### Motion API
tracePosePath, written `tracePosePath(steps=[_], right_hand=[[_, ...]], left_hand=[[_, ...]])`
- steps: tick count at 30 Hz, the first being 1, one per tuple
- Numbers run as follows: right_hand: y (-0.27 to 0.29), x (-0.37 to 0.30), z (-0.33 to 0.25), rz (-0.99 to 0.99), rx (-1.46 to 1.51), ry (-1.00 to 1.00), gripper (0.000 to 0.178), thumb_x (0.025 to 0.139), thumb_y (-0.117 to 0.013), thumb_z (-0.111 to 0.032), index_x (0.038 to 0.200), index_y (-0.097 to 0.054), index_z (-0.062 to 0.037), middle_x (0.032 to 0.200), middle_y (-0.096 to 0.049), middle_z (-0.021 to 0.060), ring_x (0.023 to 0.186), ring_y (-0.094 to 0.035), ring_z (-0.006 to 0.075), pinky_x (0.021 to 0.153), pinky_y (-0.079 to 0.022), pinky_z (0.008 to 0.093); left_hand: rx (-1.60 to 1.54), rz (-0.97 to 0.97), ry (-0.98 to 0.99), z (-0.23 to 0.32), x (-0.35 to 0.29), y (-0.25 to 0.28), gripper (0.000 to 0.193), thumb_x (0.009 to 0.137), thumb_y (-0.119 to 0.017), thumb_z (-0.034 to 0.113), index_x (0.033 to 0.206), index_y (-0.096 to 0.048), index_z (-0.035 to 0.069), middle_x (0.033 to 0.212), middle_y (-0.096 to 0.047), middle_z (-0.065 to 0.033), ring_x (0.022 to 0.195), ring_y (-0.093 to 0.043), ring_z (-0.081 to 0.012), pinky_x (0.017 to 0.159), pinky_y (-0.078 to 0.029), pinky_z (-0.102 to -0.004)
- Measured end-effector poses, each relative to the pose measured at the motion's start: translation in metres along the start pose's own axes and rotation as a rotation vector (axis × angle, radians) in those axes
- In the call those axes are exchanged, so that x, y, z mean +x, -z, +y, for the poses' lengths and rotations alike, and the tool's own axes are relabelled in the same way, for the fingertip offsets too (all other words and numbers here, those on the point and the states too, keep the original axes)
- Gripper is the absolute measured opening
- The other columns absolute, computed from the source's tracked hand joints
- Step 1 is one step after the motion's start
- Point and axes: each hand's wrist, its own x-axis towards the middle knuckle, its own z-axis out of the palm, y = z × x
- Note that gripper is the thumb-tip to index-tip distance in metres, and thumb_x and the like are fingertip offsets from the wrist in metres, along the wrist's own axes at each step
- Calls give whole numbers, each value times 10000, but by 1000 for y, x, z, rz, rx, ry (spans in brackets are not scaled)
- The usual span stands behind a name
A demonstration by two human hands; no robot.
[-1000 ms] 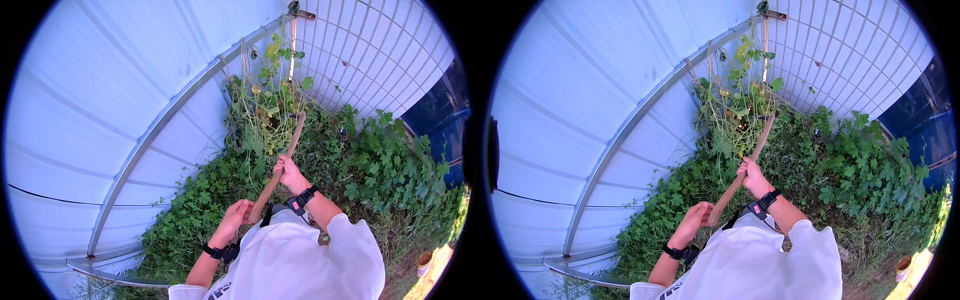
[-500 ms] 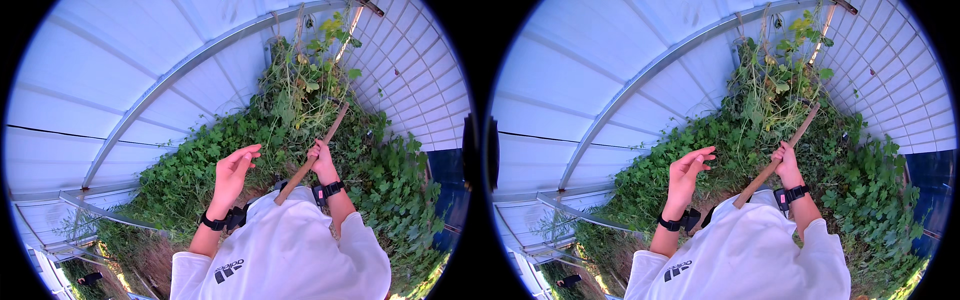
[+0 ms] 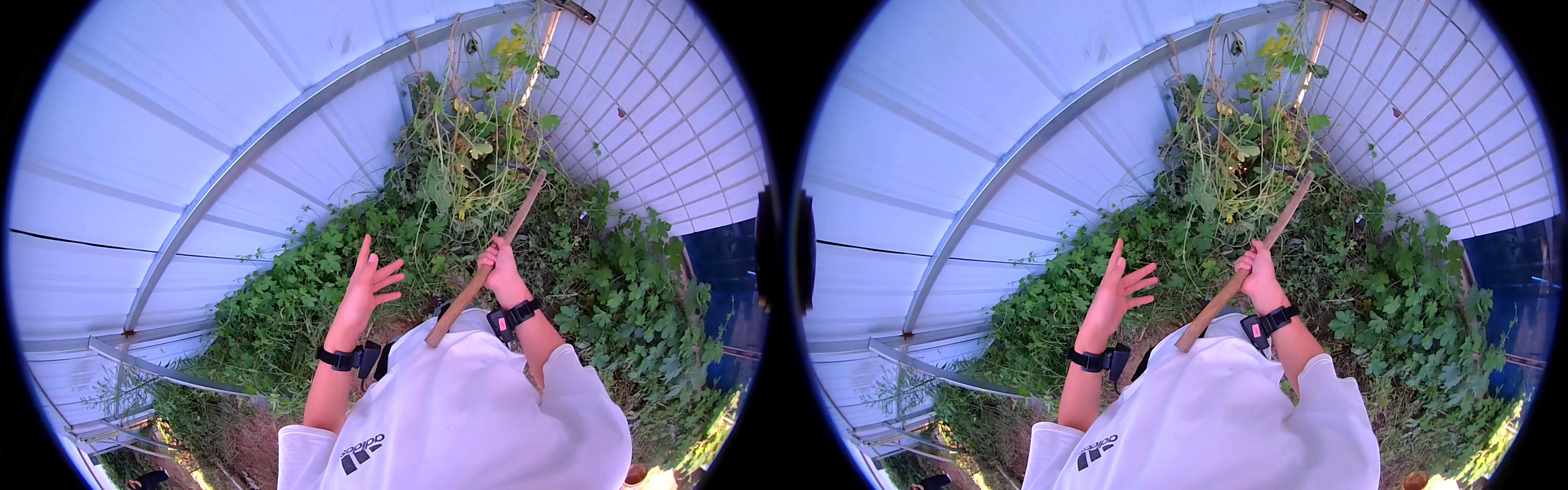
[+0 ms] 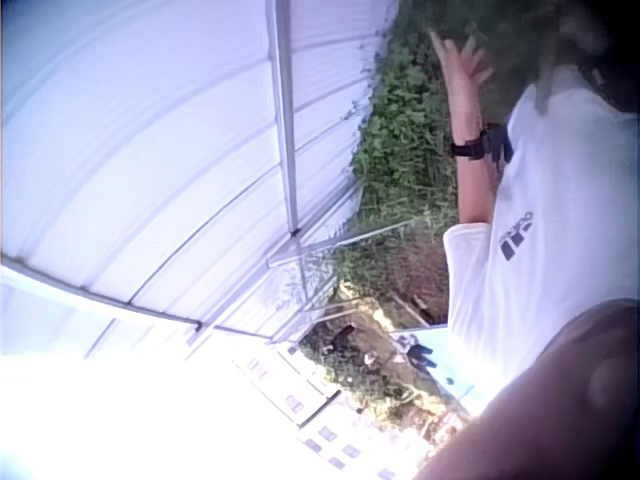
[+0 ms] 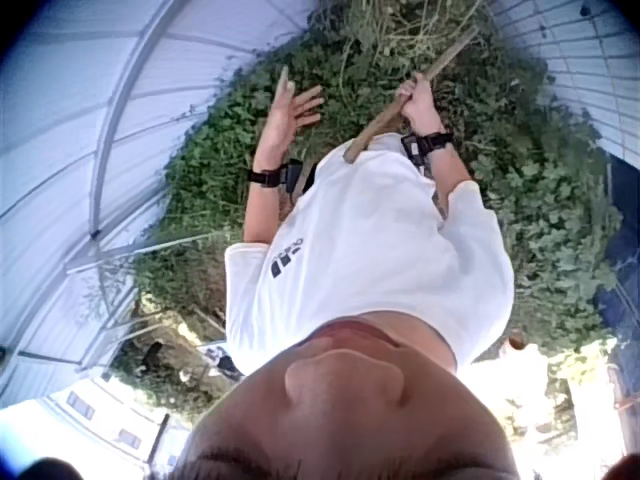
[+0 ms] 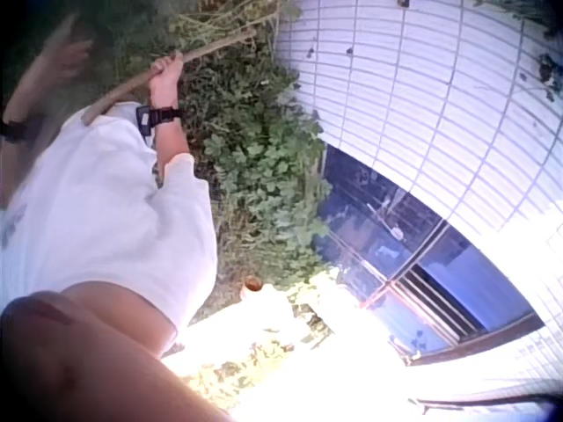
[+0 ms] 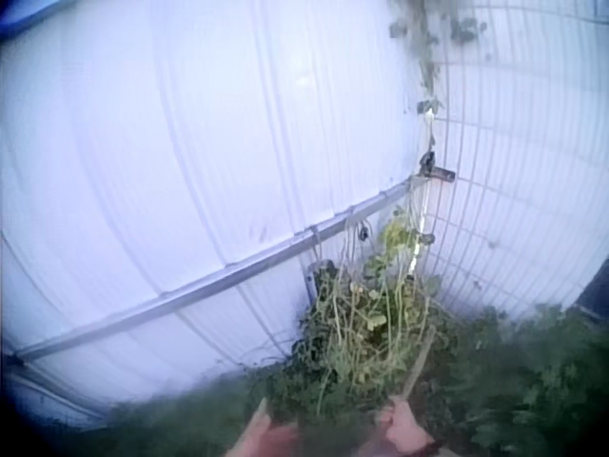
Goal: The person uses a sickle on a long pole to pull vines down from a wall, gathers them into a pile on the ground, and then lights the pile on fire using a match.
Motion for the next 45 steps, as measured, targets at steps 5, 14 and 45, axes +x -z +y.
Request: tracePosePath(steps=[5,14,45], right_hand=[[-20,-7,37,93,-111,94,269,903,-589,-227,767,-369,-151,562,-261,-70,421,-245,58,378,-260,208],[-18,-18,46,-21,-108,-165,305,872,-610,-221,729,-353,-140,582,-323,-39,454,-289,100,423,-300,254],[29,-138,208,-90,-212,106,226,815,-570,-100,747,-359,-140,569,-237,-55,427,-218,71,379,-218,239]], left_hand=[[352,-421,125,-50,18,-47,565,992,-463,416,1488,-280,215,1104,-573,-94,984,-564,-176,790,-501,-327],[830,-457,-126,-72,3,-44,536,930,-551,150,1431,-368,197,756,-567,-59,563,-512,-143,566,-466,-296],[880,-242,-105,-150,-249,136,264,925,-596,235,1025,-511,6,653,-564,-108,547,-538,-207,517,-436,-339]])
